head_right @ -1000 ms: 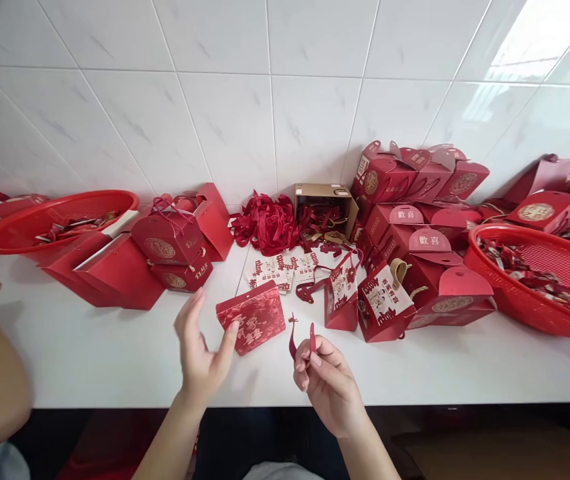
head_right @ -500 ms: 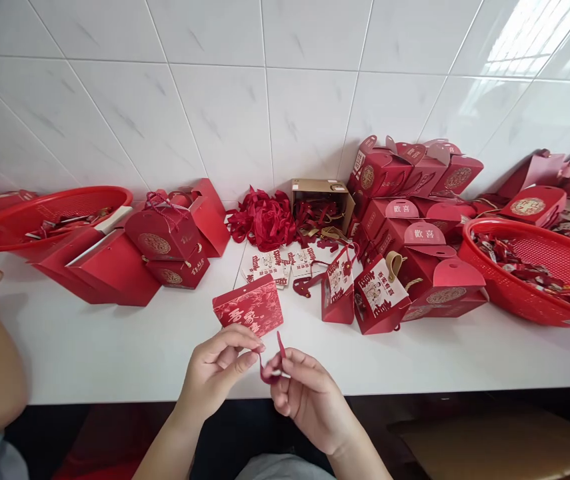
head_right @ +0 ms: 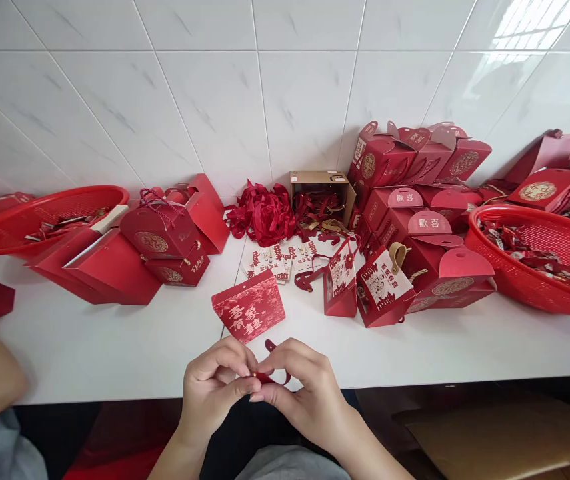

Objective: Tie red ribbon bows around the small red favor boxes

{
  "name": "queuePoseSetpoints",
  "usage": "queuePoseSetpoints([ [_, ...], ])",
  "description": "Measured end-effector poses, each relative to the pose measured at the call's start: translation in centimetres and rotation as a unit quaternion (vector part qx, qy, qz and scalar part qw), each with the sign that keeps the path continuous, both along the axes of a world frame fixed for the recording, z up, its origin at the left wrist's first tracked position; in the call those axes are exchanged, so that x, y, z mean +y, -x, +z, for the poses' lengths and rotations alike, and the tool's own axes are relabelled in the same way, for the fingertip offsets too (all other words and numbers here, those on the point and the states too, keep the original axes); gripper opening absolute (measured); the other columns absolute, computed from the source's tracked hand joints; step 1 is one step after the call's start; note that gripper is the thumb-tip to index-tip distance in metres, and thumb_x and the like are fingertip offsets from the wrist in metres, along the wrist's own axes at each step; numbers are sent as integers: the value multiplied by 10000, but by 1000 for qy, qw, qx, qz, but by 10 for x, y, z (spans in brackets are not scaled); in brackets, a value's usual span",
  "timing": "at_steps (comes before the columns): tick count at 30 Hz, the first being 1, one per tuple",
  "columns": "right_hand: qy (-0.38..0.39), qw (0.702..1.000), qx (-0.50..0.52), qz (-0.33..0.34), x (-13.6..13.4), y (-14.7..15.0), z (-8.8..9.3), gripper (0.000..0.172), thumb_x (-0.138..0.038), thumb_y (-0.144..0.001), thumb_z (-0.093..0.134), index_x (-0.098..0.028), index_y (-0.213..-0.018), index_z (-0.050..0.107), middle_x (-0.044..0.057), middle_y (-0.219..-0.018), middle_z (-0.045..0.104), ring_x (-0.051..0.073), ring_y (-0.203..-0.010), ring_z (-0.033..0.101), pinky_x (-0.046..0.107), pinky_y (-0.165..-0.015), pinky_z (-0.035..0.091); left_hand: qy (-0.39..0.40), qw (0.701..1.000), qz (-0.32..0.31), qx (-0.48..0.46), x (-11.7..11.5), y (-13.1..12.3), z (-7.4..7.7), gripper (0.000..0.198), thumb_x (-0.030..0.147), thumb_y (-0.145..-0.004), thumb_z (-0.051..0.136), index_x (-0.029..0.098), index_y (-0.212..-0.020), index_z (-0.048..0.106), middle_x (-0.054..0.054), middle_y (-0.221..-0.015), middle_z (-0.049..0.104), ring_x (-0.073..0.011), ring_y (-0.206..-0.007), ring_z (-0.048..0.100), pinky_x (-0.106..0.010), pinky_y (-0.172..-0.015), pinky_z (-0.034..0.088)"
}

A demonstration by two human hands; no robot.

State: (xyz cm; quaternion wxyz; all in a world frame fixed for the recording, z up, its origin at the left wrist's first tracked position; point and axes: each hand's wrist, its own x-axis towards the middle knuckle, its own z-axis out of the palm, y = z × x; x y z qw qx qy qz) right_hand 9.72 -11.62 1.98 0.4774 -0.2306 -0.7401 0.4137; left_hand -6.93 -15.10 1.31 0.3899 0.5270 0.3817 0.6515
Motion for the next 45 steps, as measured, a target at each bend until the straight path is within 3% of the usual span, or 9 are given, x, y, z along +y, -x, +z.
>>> queuePoseSetpoints([
  [3,22,999,30,9,0,1,-4,133,-251,-793,774,-233,-916,726,37,-764,691,147,-662,643,242,-583,543,20,998,-30,-46,-1,-5,0,190,192,-620,883,208,-647,696,17,-607,630,-130,-556,638,-239,-529,533],
  [8,37,998,34,30,-3,-4,-5,139,-183,-829,731,-242,-955,737,49,-800,679,154,-693,648,266,-613,549,55,992,-70,-91,-1,-9,-5,183,246,-617,888,210,-616,709,4,-586,661,-137,-558,635,-248,-527,525],
  [14,82,994,46,47,-4,-7,-5,222,-69,-841,661,-254,-948,722,44,-831,686,150,-719,634,279,-643,530,69,990,-91,-79,-5,-2,-11,134,336,-860,686,230,-889,762,-43,-729,722,-164,-676,692,-272,-637,570],
  [18,124,987,64,83,-4,-8,-5,180,-76,-838,663,-234,-901,721,43,-783,696,149,-689,642,280,-642,542,96,989,-114,-23,-4,4,-3,89,229,-834,708,230,-907,760,-50,-770,708,-164,-698,679,-258,-628,556],
  [21,153,980,64,111,-4,-9,-5,146,-99,-857,654,-220,-892,729,45,-748,696,145,-653,652,269,-616,548,98,985,-132,43,-3,10,1,82,254,-829,712,209,-848,778,-72,-760,692,-172,-701,662,-268,-630,538],
  [25,185,971,59,138,-5,-9,-8,115,-123,-849,676,-210,-873,747,50,-741,698,138,-620,655,256,-582,550,114,977,-169,60,-3,17,-1,90,286,-810,733,210,-810,782,-79,-766,694,-174,-695,660,-272,-632,525],
  [33,324,919,128,183,-10,-5,-17,119,-105,-763,765,-195,-841,773,26,-729,679,105,-550,674,172,-509,537,111,975,-185,48,-6,19,-8,106,317,-808,737,223,-808,787,-76,-774,693,-172,-698,660,-275,-648,518],
  [38,377,891,162,195,-12,-2,-21,99,-119,-748,784,-183,-823,777,19,-662,683,103,-508,672,161,-494,555,67,980,-177,55,-9,17,-9,81,282,-811,732,243,-858,785,-70,-776,695,-175,-690,661,-283,-644,522],
  [45,415,846,195,272,-16,2,-23,137,-78,-733,782,-198,-797,796,26,-714,703,131,-535,710,175,-488,569,68,972,-221,-45,-12,10,-15,64,301,-765,783,276,-820,805,-49,-701,631,-152,-658,609,-275,-615,479],
])
